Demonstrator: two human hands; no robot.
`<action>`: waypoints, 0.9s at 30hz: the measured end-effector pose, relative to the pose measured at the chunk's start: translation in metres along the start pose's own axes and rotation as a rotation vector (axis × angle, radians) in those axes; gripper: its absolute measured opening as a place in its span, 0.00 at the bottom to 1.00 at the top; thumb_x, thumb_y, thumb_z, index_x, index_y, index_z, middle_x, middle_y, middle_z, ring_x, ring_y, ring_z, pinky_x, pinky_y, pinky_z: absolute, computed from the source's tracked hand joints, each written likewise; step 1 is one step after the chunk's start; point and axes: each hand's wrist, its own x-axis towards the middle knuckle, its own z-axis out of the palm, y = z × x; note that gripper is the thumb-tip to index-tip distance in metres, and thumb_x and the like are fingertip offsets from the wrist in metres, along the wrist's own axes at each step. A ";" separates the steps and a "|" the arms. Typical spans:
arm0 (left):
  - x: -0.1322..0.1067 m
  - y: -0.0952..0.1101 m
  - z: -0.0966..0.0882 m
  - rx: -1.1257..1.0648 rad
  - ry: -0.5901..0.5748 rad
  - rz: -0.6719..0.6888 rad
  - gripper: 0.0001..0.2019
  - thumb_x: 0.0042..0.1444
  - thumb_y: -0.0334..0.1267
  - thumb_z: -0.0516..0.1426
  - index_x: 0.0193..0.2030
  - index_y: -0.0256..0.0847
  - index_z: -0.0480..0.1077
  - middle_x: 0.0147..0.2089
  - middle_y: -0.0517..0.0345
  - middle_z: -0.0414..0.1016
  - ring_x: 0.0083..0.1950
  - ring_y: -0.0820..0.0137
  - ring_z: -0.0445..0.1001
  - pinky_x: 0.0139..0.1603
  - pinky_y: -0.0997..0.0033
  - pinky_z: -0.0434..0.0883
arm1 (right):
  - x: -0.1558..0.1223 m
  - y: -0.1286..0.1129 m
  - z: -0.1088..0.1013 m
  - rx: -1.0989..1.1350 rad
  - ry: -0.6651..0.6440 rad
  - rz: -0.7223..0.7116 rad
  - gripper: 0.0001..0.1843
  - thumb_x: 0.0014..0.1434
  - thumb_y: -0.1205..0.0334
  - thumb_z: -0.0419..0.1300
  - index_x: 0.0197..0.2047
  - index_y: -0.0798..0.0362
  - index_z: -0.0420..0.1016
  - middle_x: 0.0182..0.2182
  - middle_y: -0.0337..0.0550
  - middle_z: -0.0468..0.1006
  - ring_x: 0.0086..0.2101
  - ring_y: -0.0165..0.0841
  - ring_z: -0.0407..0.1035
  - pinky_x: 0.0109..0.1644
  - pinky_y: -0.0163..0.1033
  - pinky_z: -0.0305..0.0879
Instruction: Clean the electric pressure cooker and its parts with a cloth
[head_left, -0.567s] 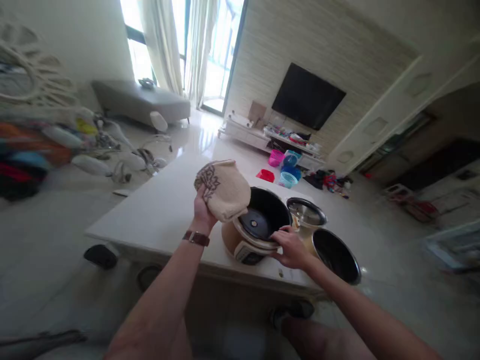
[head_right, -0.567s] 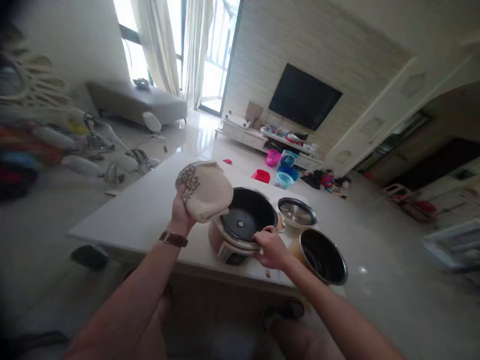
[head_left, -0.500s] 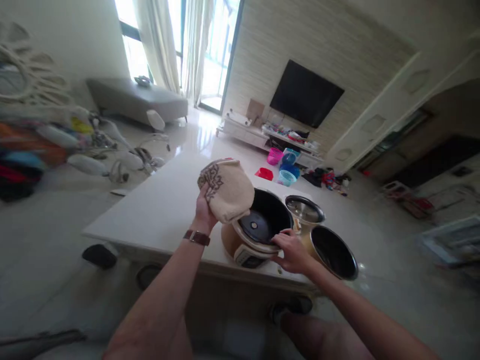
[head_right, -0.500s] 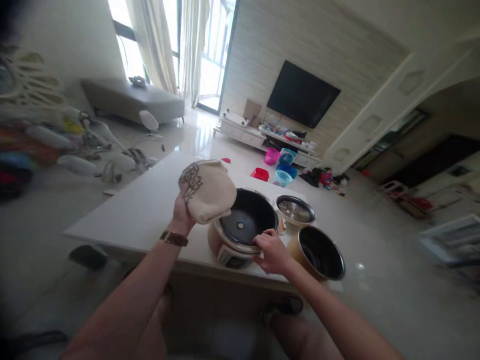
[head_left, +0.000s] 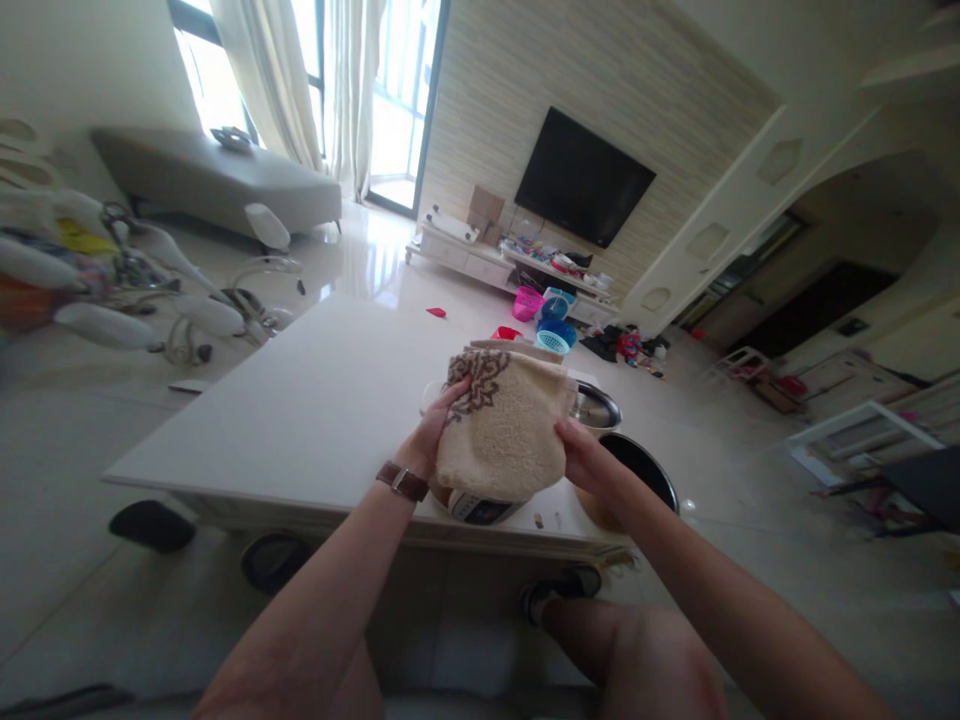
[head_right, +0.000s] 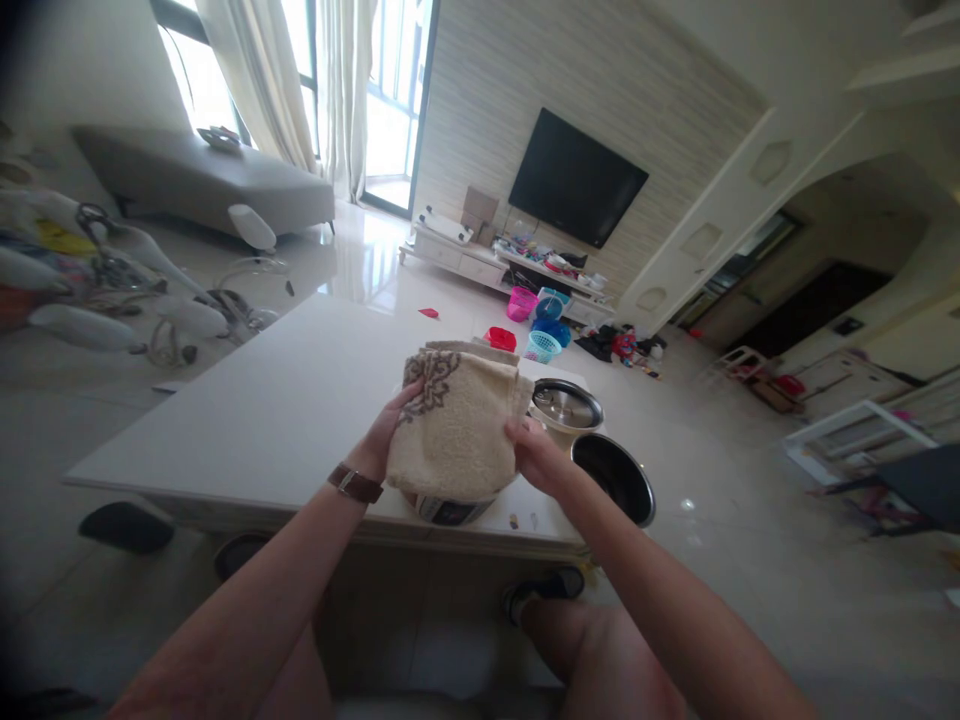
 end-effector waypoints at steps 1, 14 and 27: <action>-0.001 -0.002 0.001 0.023 0.016 -0.041 0.22 0.69 0.49 0.60 0.59 0.36 0.81 0.50 0.43 0.89 0.61 0.46 0.85 0.71 0.39 0.75 | 0.000 -0.004 0.006 0.030 -0.013 0.024 0.40 0.43 0.37 0.80 0.54 0.47 0.79 0.53 0.52 0.87 0.57 0.51 0.80 0.62 0.54 0.77; -0.026 0.028 -0.007 0.402 0.156 0.193 0.17 0.60 0.46 0.67 0.51 0.39 0.80 0.42 0.49 0.84 0.44 0.61 0.84 0.47 0.63 0.79 | 0.013 -0.045 0.011 -0.020 0.322 -0.140 0.30 0.44 0.53 0.76 0.51 0.51 0.81 0.47 0.53 0.89 0.51 0.56 0.84 0.59 0.63 0.80; 0.018 0.012 -0.077 0.708 0.855 0.489 0.18 0.53 0.44 0.67 0.48 0.37 0.75 0.44 0.49 0.80 0.40 0.65 0.77 0.42 0.65 0.73 | 0.098 0.038 0.033 -1.667 -0.177 -0.115 0.19 0.62 0.66 0.64 0.56 0.49 0.84 0.57 0.53 0.84 0.55 0.45 0.80 0.57 0.41 0.74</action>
